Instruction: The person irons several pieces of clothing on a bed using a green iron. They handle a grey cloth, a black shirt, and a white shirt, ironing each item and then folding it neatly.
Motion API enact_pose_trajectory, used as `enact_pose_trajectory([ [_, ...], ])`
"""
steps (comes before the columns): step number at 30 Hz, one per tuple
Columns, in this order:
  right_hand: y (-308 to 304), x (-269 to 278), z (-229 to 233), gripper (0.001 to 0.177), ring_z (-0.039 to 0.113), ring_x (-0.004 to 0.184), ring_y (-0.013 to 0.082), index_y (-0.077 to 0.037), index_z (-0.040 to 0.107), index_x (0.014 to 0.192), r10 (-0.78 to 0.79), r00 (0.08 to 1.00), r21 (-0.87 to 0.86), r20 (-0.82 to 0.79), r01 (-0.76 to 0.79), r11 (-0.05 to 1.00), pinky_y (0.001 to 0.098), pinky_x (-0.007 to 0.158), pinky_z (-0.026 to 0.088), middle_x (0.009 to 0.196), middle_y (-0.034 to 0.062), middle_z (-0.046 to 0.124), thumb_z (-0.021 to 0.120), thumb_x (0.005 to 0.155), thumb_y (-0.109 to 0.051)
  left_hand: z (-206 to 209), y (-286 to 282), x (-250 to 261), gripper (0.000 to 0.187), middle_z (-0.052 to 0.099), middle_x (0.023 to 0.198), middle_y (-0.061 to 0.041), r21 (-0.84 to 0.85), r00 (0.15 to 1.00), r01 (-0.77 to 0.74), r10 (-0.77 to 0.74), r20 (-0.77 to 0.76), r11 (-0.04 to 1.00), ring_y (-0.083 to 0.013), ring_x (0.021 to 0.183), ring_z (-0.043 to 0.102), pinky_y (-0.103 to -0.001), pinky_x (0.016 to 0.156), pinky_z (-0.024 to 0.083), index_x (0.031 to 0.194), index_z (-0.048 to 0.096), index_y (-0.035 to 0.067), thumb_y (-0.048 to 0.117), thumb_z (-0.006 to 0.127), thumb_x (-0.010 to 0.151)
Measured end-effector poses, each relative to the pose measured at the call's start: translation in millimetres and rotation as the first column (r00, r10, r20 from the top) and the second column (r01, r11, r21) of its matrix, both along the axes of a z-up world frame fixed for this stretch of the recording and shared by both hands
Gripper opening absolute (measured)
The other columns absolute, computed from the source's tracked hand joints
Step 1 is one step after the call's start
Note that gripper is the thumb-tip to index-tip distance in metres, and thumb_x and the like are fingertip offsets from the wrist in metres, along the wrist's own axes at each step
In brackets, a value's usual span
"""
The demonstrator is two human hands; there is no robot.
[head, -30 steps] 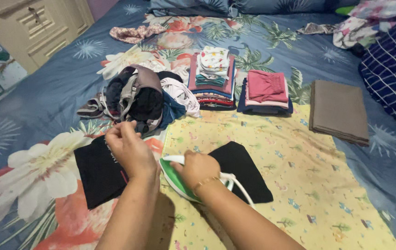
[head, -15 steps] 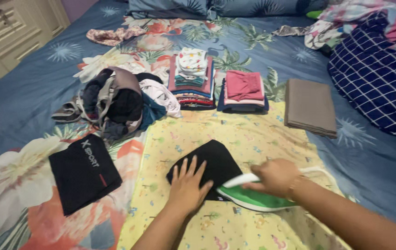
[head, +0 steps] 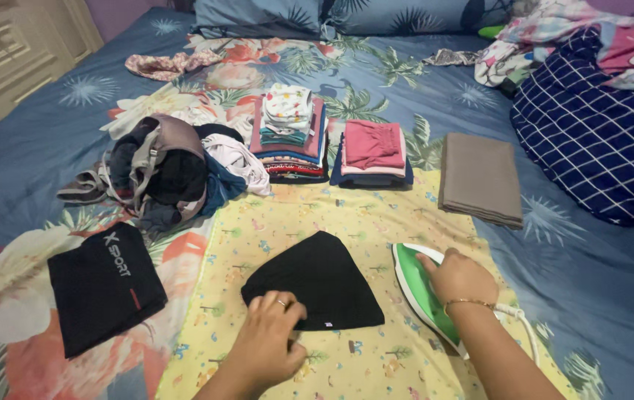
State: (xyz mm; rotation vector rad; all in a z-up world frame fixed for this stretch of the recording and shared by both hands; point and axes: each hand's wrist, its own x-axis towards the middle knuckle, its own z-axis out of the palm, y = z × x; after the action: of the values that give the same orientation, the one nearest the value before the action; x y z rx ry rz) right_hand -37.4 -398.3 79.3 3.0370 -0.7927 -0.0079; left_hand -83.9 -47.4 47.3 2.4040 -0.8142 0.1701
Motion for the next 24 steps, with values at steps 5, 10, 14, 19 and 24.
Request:
enact_pose_trajectory([
  [5,1.7,3.6,0.8,0.067,0.076,0.099,0.0336,-0.010,0.072,0.111,-0.012,1.000,-0.003,0.007,0.012,1.000,0.0457,0.083,0.060,0.106,0.0163,0.077,0.049,0.093,-0.071,3.1,28.3,17.1,0.045,0.058,0.121,-0.012,0.113,0.918,-0.396,0.396,0.024,0.911,-0.0359,0.113,0.055,-0.049,0.095,0.044,0.109,0.068,0.016,0.007,0.071,0.065],
  [10,3.8,3.1,3.9,0.069,0.076,0.099,0.0329,-0.010,0.071,0.113,-0.011,1.000,-0.016,-0.022,0.011,1.000,0.0451,0.083,0.061,0.107,0.0163,0.077,0.049,0.093,-0.072,2.3,24.8,32.4,0.035,0.054,0.132,-0.016,0.121,0.921,-0.358,0.372,-0.119,0.926,-0.0384,0.112,0.061,-0.048,0.092,0.051,0.113,0.065,0.014,0.008,0.066,0.079],
  [14,6.3,4.3,7.5,0.067,0.076,0.101,0.0337,-0.011,0.071,0.114,-0.042,0.998,0.007,-0.041,0.042,0.999,0.0459,0.085,0.061,0.109,0.0160,0.077,0.050,0.092,-0.071,12.0,-17.0,76.1,0.028,0.061,0.129,-0.023,0.114,0.954,-0.095,0.058,0.294,0.989,-0.0410,0.110,0.064,-0.048,0.092,0.053,0.110,0.065,0.006,0.005,0.057,0.084],
  [19,4.1,5.2,6.1,0.068,0.076,0.102,0.0334,-0.011,0.072,0.113,-0.024,0.998,0.006,-0.050,0.025,1.000,0.0457,0.086,0.060,0.109,0.0157,0.078,0.048,0.093,-0.072,33.1,-102.1,81.6,0.039,0.065,0.126,-0.019,0.377,0.984,0.005,-0.071,0.162,0.926,-0.0376,0.107,0.063,-0.050,0.081,0.054,0.124,0.062,0.007,0.013,0.063,0.086],
  [24,-0.6,7.6,1.7,0.069,0.076,0.102,0.0332,-0.011,0.072,0.113,-0.020,0.999,-0.006,-0.047,0.020,1.000,0.0451,0.087,0.060,0.109,0.0163,0.077,0.047,0.094,-0.073,0.3,-98.4,48.1,0.062,0.063,0.123,-0.020,0.018,0.924,-0.380,0.380,-0.042,0.925,-0.0384,0.111,0.061,-0.049,0.091,0.050,0.130,0.053,0.003,0.027,0.078,0.079],
])
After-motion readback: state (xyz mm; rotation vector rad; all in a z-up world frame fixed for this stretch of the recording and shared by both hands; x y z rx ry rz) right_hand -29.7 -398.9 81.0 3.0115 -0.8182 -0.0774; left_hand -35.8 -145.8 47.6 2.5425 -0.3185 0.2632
